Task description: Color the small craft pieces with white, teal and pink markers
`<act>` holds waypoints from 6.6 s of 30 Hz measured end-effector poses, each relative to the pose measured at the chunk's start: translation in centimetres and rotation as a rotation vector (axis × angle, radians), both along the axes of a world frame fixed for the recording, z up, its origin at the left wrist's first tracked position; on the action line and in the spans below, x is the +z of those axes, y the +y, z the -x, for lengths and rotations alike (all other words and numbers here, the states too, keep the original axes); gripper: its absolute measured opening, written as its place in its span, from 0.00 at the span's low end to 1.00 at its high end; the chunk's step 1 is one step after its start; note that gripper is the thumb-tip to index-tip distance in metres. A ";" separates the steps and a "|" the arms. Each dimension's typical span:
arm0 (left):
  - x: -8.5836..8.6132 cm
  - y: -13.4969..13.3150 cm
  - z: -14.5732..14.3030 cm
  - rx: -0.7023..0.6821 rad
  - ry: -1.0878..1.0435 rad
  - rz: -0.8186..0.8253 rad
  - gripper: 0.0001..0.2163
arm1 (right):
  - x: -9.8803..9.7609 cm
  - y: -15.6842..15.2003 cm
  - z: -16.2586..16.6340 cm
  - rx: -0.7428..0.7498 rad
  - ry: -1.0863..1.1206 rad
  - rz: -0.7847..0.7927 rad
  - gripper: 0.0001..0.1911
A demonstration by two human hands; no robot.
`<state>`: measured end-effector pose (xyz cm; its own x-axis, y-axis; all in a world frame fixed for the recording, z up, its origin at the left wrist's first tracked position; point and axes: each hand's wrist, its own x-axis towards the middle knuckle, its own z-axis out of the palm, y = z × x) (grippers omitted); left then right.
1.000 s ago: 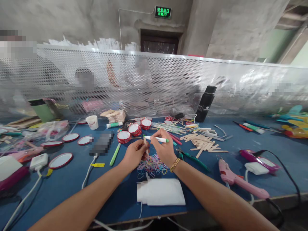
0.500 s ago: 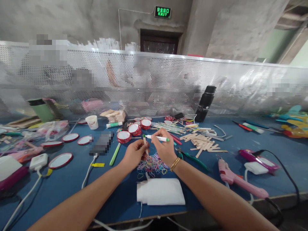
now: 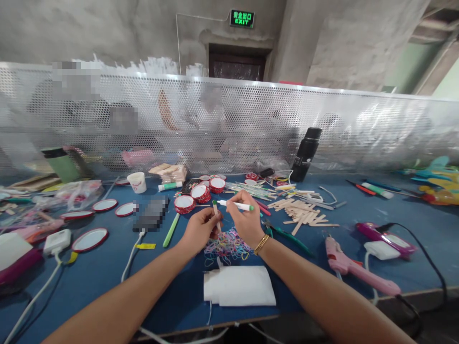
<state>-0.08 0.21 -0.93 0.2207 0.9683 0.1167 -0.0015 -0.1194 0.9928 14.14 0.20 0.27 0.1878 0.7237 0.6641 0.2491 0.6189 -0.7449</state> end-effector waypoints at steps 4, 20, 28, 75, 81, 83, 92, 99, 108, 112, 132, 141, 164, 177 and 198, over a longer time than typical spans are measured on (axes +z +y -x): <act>-0.1 0.0 0.0 -0.014 0.009 -0.015 0.18 | 0.1 -0.2 0.1 0.033 0.005 -0.004 0.08; -0.2 0.1 0.1 -0.022 0.029 -0.029 0.19 | -0.2 0.0 0.0 0.024 -0.001 -0.009 0.08; -0.3 0.2 0.1 -0.007 0.051 -0.025 0.17 | -0.1 0.0 0.0 0.028 0.013 -0.017 0.08; 0.1 0.0 0.1 -0.001 0.006 0.033 0.15 | -0.2 0.4 0.1 0.102 0.092 -0.009 0.05; -0.1 0.3 0.1 -0.003 0.018 -0.026 0.15 | -0.6 0.6 0.1 0.141 0.094 -0.005 0.05; 0.0 0.2 0.2 -0.013 0.014 -0.019 0.15 | -0.6 0.5 0.1 0.123 0.071 -0.019 0.04; 0.1 0.0 0.2 -0.041 0.022 0.001 0.16 | -0.2 0.1 0.0 0.051 0.086 0.018 0.03; 0.3 0.0 0.2 -0.028 0.040 -0.004 0.15 | -0.3 0.2 0.2 0.052 0.093 0.008 0.06; -0.2 0.1 0.0 -0.039 0.056 0.006 0.15 | -0.4 0.6 -0.1 0.057 0.049 -0.015 0.15; -0.3 0.0 0.0 -0.038 0.061 0.019 0.14 | -0.1 0.6 -0.4 0.048 0.032 -0.049 0.12; -1.2 0.8 0.2 -0.063 0.066 -0.027 0.16 | -0.2 0.8 -0.4 0.048 -0.012 -0.014 0.10; -1.9 1.2 0.3 -0.094 0.067 -0.044 0.17 | -0.3 0.9 -0.5 0.038 -0.063 -0.030 0.12; -1.6 1.0 0.1 -0.098 0.054 -0.021 0.14 | -0.5 1.2 -0.8 -0.048 -0.107 -0.038 0.11; -1.7 1.0 0.1 -0.108 0.069 -0.050 0.13 | -0.6 1.0 -0.7 -0.014 -0.125 -0.032 0.11; -1.5 0.8 0.0 -0.105 0.050 -0.066 0.14 | -0.2 0.6 -0.7 -0.026 -0.130 -0.054 0.11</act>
<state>-0.10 1.03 -2.44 0.3273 0.9303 0.1657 0.0322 -0.1862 0.9820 14.81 0.79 0.03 0.1157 0.6826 0.7216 0.3577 0.6491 -0.6714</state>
